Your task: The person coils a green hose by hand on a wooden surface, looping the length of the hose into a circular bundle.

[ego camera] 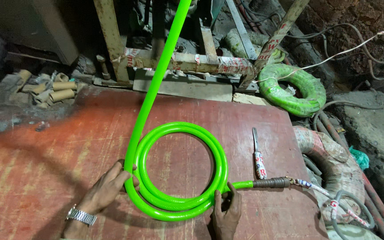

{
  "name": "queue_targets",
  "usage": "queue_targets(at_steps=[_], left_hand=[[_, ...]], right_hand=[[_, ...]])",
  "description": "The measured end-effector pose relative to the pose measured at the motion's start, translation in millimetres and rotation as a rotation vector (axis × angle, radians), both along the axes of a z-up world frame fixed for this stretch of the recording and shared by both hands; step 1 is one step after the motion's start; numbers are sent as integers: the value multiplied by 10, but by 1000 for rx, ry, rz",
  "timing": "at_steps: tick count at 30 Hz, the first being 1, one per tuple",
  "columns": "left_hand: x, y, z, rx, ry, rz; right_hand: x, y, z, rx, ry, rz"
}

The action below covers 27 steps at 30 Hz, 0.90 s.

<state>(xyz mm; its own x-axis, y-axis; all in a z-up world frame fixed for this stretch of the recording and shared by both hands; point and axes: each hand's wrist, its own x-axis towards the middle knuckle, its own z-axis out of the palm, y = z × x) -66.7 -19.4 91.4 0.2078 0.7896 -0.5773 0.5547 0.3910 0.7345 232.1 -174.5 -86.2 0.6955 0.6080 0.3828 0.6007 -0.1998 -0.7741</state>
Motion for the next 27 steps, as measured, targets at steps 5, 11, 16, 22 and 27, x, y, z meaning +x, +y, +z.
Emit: queue_targets(at_steps=[5,11,16,22,27], left_hand=[[-36,110,-128,-55,-74,67],[12,164,-182,-45,153,-8],[-15,193,-381,-34,164,-49],[-47,276,-641,3,230,7],[-79,336,-984,178,386,-49]], right_hand=[[-53,1,102,-11,-11,-1],[-33,-4,61,-21,-2,-13],[-105,3,188,-29,62,-7],[-127,10,231,-56,133,-17],[-105,6,170,-19,82,-2]])
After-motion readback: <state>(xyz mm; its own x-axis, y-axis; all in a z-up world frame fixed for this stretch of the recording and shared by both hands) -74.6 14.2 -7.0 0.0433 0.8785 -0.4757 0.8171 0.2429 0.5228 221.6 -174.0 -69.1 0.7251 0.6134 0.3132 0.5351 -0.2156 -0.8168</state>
